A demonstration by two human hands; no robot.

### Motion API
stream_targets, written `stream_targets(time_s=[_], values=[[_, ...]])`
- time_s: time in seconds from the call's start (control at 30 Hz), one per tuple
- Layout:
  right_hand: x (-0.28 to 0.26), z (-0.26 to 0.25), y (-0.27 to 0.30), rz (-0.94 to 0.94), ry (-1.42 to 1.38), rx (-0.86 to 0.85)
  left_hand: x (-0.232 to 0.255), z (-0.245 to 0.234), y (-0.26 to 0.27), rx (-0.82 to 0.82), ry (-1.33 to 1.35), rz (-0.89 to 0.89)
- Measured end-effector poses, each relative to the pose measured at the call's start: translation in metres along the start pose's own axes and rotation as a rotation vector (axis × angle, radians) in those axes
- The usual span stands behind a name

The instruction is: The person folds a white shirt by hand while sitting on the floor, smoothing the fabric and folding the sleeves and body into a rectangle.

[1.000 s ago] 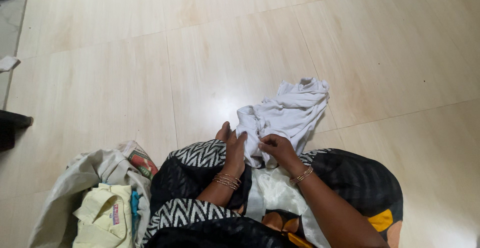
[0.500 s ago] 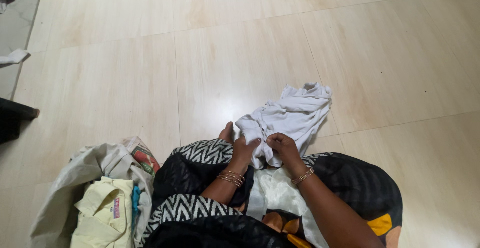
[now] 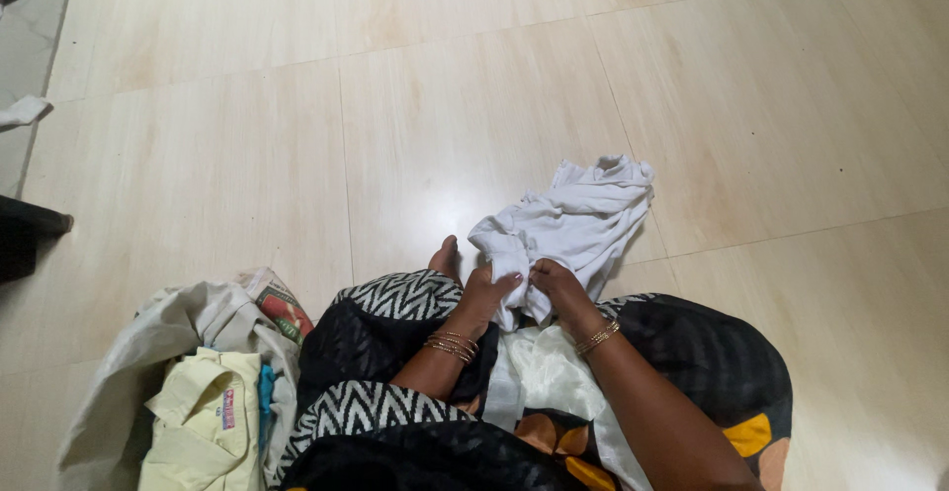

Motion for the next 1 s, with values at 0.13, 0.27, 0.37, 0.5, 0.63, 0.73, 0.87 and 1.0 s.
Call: stream_targets(time_s=[0.13,0.27,0.37,0.5,0.63,0.73,0.87,1.0], values=[[-0.011,-0.034,-0.008,-0.325,0.139,0.201,0.010,-0.005,0.001,0.099,0.019,0.019],[-0.061,-0.023,0.023,-0.590,0.374,0.444,0.009,-0.007,0.002,0.107,0.006,0.050],[-0.097,0.014,0.052,-0.761,0.570,0.415,0.005,-0.001,0.001,0.054,-0.122,0.039],[-0.093,0.023,0.049,-0.589,0.881,0.464,0.010,0.010,0.004,-0.049,-0.405,0.032],[-0.055,-0.003,0.018,-0.331,0.418,0.284,0.021,0.016,0.006,-0.017,-0.338,0.031],[-0.050,-0.001,0.018,-0.395,0.279,0.199,0.023,0.006,0.010,0.131,-0.266,-0.096],[-0.044,0.028,0.018,-0.441,0.178,0.035,0.018,0.003,0.011,0.123,-0.113,-0.131],[-0.046,0.032,0.022,-0.465,0.129,0.039,0.014,0.001,0.008,0.124,-0.050,-0.053]])
Point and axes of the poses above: each hand's wrist, its own y-axis away from the middle knuckle, its own z-axis out of the palm, x = y × z, the point moved 7 cm from there along -y, towards the middle knuckle, and after that the axes turned 8 degrees about -x, right-handed, at the moved point
